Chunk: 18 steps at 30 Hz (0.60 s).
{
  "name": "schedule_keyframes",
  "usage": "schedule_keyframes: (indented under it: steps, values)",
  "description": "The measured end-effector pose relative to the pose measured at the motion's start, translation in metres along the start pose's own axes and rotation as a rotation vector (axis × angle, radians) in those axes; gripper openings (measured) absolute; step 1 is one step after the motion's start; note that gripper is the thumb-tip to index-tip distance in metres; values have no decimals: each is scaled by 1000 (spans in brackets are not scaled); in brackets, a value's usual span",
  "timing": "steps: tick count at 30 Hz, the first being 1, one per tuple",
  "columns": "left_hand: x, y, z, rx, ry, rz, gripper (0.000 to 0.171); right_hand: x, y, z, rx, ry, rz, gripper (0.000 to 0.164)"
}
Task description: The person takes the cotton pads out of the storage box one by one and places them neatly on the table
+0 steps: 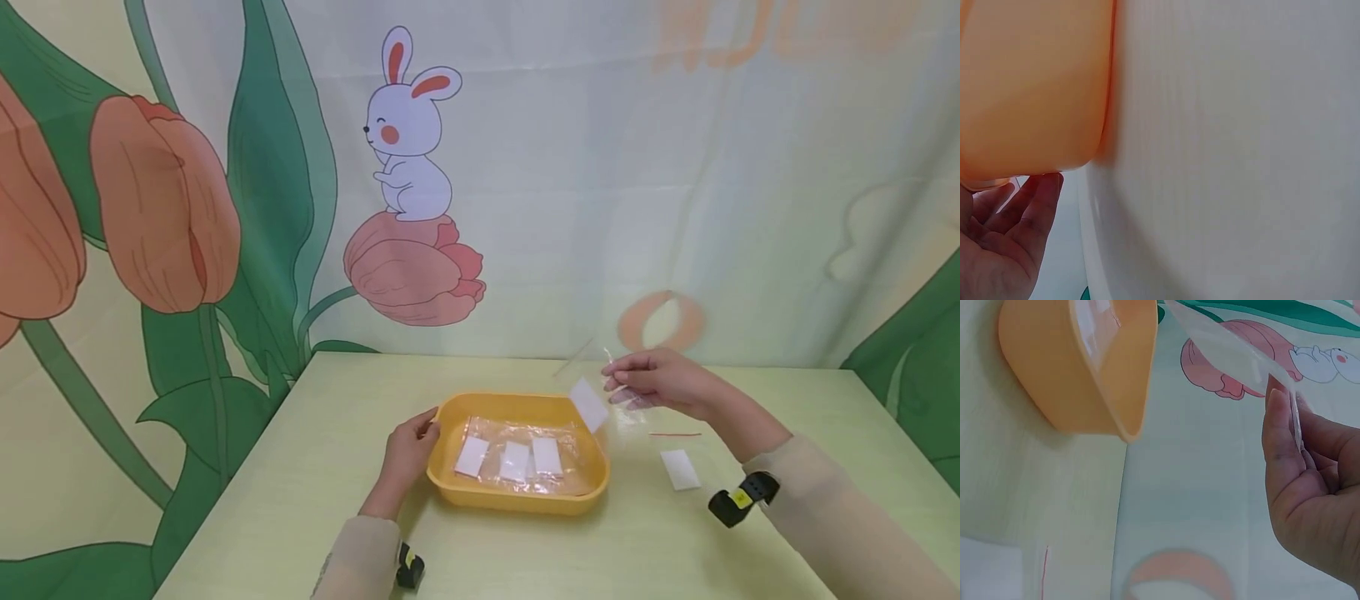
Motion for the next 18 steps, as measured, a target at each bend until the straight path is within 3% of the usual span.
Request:
schedule_keyframes:
  steps: [13, 18]
  values:
    - [-1, -4, 1, -11, -6, -38, 43, -33, 40, -20, 79, 57, -7, 46]
    - [0, -1, 1, -8, -3, -21, 43, -45, 54, -31, 103, 89, -12, 45]
Point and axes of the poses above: each hand's wrist, its own x-axis towards the middle knuckle, its own z-axis out of the palm, y = z × x, the point moved 4 cm from there along x, towards the middle knuckle, and after that the axes turned 3 degrees about z, right-handed, at the moved point
